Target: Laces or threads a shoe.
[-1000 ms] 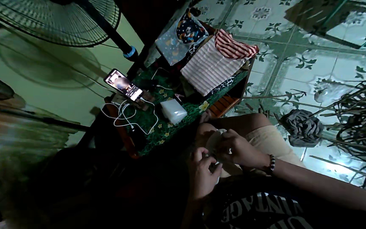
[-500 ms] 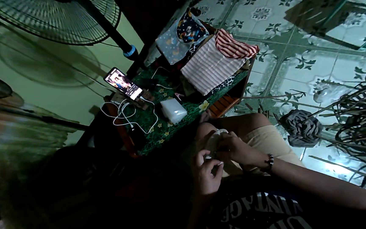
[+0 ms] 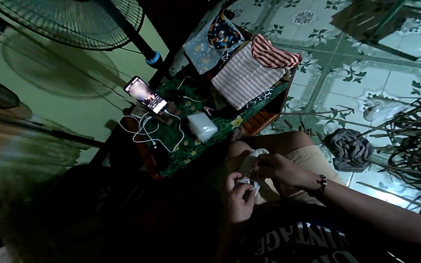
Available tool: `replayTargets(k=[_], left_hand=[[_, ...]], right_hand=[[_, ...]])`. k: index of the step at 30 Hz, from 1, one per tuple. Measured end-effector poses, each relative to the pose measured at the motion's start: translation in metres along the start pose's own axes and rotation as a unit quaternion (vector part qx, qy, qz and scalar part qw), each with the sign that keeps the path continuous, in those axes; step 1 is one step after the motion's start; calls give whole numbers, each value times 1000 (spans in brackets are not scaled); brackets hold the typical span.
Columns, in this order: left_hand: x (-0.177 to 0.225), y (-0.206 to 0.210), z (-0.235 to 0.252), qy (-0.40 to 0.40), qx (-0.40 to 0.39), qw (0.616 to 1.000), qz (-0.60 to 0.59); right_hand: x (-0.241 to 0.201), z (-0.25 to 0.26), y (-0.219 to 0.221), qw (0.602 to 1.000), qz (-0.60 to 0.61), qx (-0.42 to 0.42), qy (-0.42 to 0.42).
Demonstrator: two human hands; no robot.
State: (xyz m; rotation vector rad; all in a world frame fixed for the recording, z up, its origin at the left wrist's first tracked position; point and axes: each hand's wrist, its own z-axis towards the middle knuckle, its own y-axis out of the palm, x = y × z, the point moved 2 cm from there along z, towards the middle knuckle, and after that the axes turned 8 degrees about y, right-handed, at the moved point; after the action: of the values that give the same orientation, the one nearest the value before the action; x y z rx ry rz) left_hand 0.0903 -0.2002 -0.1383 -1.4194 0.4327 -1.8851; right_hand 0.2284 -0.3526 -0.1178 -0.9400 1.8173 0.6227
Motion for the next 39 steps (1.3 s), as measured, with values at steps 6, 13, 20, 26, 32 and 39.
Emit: replayTargets(k=[6,13,20,26,32,39], left_hand=[[-4,2,-1,2,3,1000,-12],[-7,3,-2,7,4,1000,-22],[-6,2,-2,1,-7,1000,-22],[-10,4,-3,13,7,999,-30],[-9,-1,0,24,-8,998,-52],[-9,-30,7,66,-82,984,-144]], right_hand=[[-11,-3,-5,999,-16,13,26],[-11,-11,-22,987,160,-22,21],[-13,-19,-58,990,-43,-132,30],[-10,-30,-80,978,163,-28,-123],[-13,-26,-88,957,245,106,-115],[-2,-14,-95,971,28,227,-65]])
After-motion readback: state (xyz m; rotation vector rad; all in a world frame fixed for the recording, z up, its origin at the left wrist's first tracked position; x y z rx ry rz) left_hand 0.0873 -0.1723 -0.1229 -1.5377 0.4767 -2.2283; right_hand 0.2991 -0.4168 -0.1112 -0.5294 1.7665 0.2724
